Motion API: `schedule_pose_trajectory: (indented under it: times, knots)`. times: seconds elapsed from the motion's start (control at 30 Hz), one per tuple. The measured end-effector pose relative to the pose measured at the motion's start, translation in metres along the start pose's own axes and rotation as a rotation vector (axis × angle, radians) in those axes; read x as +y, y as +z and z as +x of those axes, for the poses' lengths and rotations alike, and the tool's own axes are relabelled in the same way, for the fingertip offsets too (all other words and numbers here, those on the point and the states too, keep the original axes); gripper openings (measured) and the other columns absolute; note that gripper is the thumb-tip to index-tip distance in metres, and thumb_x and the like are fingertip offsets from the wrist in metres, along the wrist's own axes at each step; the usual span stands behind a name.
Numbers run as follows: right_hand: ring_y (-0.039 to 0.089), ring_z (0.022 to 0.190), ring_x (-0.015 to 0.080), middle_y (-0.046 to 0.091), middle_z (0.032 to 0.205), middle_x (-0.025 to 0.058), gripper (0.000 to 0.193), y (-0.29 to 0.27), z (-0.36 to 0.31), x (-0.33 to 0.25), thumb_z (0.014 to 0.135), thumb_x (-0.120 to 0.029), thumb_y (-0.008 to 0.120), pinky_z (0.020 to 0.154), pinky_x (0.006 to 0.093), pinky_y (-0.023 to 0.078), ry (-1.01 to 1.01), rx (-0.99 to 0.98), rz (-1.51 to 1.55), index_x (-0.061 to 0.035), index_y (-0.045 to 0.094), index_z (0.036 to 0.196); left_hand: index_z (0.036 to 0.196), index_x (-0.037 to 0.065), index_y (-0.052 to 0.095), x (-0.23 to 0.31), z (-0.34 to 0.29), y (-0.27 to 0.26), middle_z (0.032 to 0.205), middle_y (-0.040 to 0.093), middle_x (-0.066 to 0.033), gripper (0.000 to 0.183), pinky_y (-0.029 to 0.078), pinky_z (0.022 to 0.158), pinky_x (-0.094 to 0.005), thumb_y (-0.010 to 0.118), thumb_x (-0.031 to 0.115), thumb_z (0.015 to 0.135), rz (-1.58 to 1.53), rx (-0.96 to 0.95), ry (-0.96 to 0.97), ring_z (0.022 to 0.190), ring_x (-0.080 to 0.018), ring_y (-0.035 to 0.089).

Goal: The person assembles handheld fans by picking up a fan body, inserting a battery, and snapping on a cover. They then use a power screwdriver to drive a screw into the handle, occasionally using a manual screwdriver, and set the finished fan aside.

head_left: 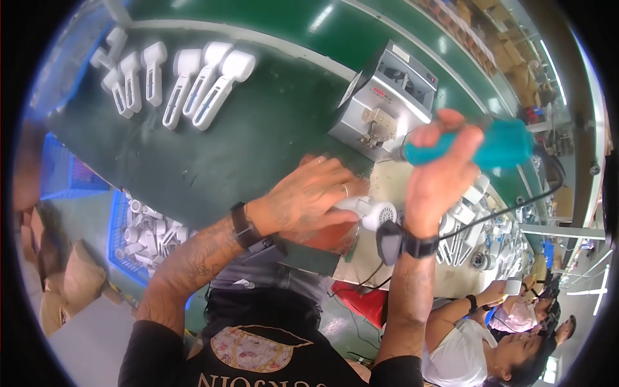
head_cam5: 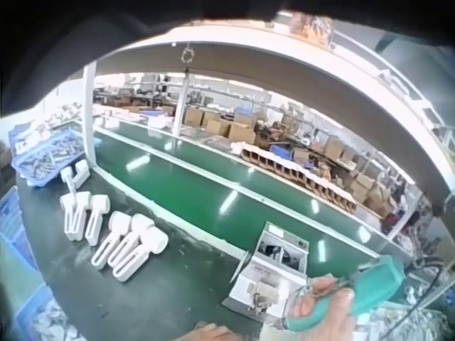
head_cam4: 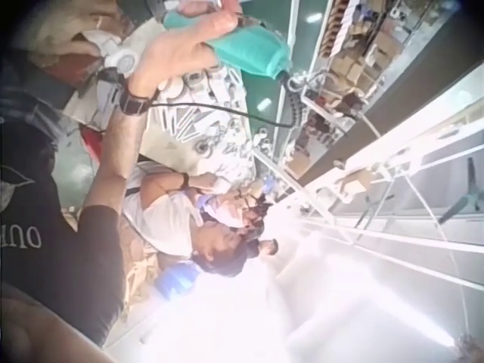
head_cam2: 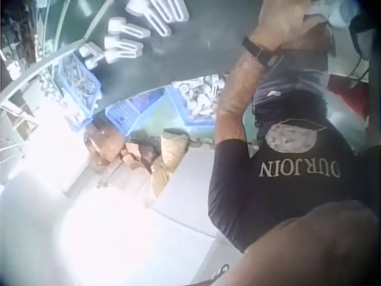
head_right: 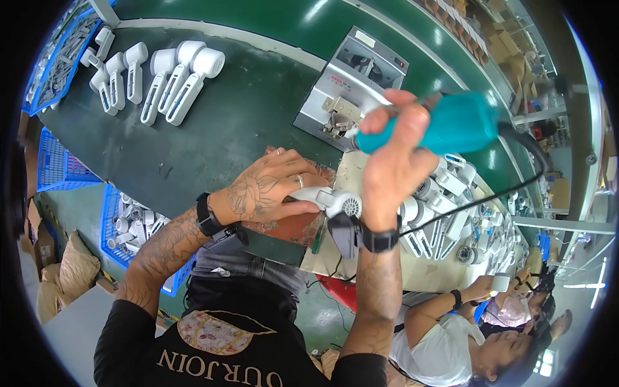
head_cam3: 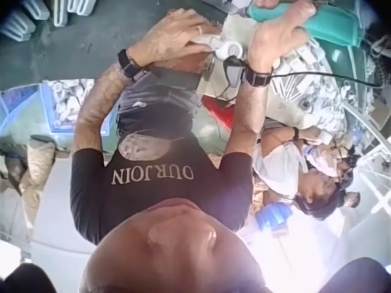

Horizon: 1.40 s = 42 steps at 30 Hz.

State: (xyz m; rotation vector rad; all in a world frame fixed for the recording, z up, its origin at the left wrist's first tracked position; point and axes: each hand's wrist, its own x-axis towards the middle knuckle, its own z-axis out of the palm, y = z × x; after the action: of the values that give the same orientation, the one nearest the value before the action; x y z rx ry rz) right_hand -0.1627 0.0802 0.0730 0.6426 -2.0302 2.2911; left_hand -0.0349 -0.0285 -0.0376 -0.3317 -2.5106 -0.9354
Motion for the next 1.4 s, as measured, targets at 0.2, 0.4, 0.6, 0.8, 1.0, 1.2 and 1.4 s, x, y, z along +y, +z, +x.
schedule_pose_trajectory:
  times: [0.2,0.4,0.6,0.8,1.0,1.2,1.4]
  knots:
    - [0.060,0.067,0.0200,0.055,0.073,0.0060,0.047,0.024,0.023,0.031,0.107,-0.042,0.051,0.063,0.0308,0.046,-0.155,-0.059,-0.004,0.0045,0.057,0.103,0.122,0.014,0.069,-0.001,0.000,0.000,0.110,0.065,-0.0046,0.044,0.047,0.092,-0.0384,0.076,0.039,0.087,-0.013,0.015,-0.019,0.102,-0.0245,0.059]
    - [0.060,0.063,0.0209,0.054,0.070,0.0064,0.046,0.022,0.024,0.046,0.107,-0.042,0.052,0.062,0.0316,0.048,-0.171,-0.152,0.017,0.0028,0.056,0.101,0.120,0.013,0.069,0.000,0.001,0.001,0.111,0.066,-0.0048,0.044,0.047,0.092,-0.0383,0.077,0.039,0.086,0.003,0.023,-0.009,0.102,-0.0244,0.059]
    - [0.058,0.062,0.0206,0.053,0.069,0.0071,0.047,0.017,0.000,0.028,0.108,-0.043,0.048,0.060,0.0335,0.048,-0.070,-0.156,-0.005,0.0033,0.056,0.103,0.120,0.013,0.070,-0.004,-0.003,0.004,0.112,0.068,-0.0037,0.044,0.049,0.091,-0.0385,0.078,0.037,0.085,-0.014,0.033,0.003,0.104,-0.0236,0.060]
    - [0.054,0.060,0.0210,0.050,0.067,0.0084,0.061,-0.032,-0.043,0.014,0.104,-0.056,0.048,0.055,0.0333,0.046,-0.094,-0.142,0.070,0.0043,0.054,0.108,0.118,0.016,0.072,0.001,0.002,0.004,0.111,0.069,-0.0017,0.041,0.050,0.090,-0.0388,0.080,0.036,0.083,0.004,0.027,-0.052,0.104,-0.0224,0.060]
    - [0.054,0.060,0.0176,0.058,0.094,0.0119,0.068,-0.038,-0.052,0.015,0.098,-0.060,0.059,0.053,0.0358,0.049,-0.087,-0.205,0.036,0.0052,0.048,0.114,0.113,0.016,0.072,0.001,0.002,0.002,0.110,0.068,-0.0006,0.039,0.050,0.089,-0.0383,0.081,0.036,0.082,-0.012,0.019,-0.065,0.102,-0.0221,0.060]
    - [0.059,0.061,0.0191,0.056,0.069,0.0070,0.072,-0.038,-0.053,0.019,0.092,-0.063,0.067,0.057,0.0329,0.049,-0.016,-0.151,0.076,0.0067,0.054,0.109,0.112,0.015,0.071,0.002,0.003,0.003,0.111,0.068,-0.0010,0.038,0.050,0.088,-0.0389,0.081,0.035,0.082,-0.020,0.019,-0.049,0.102,-0.0228,0.060]
    - [0.053,0.059,0.0212,0.051,0.068,0.0093,0.055,-0.041,-0.052,0.034,0.102,-0.052,0.056,0.055,0.0348,0.046,-0.075,-0.222,0.054,0.0025,0.048,0.101,0.116,0.015,0.069,0.002,0.001,0.005,0.114,0.067,-0.0022,0.039,0.048,0.092,-0.0396,0.078,0.036,0.085,-0.011,-0.009,-0.051,0.105,-0.0248,0.059]
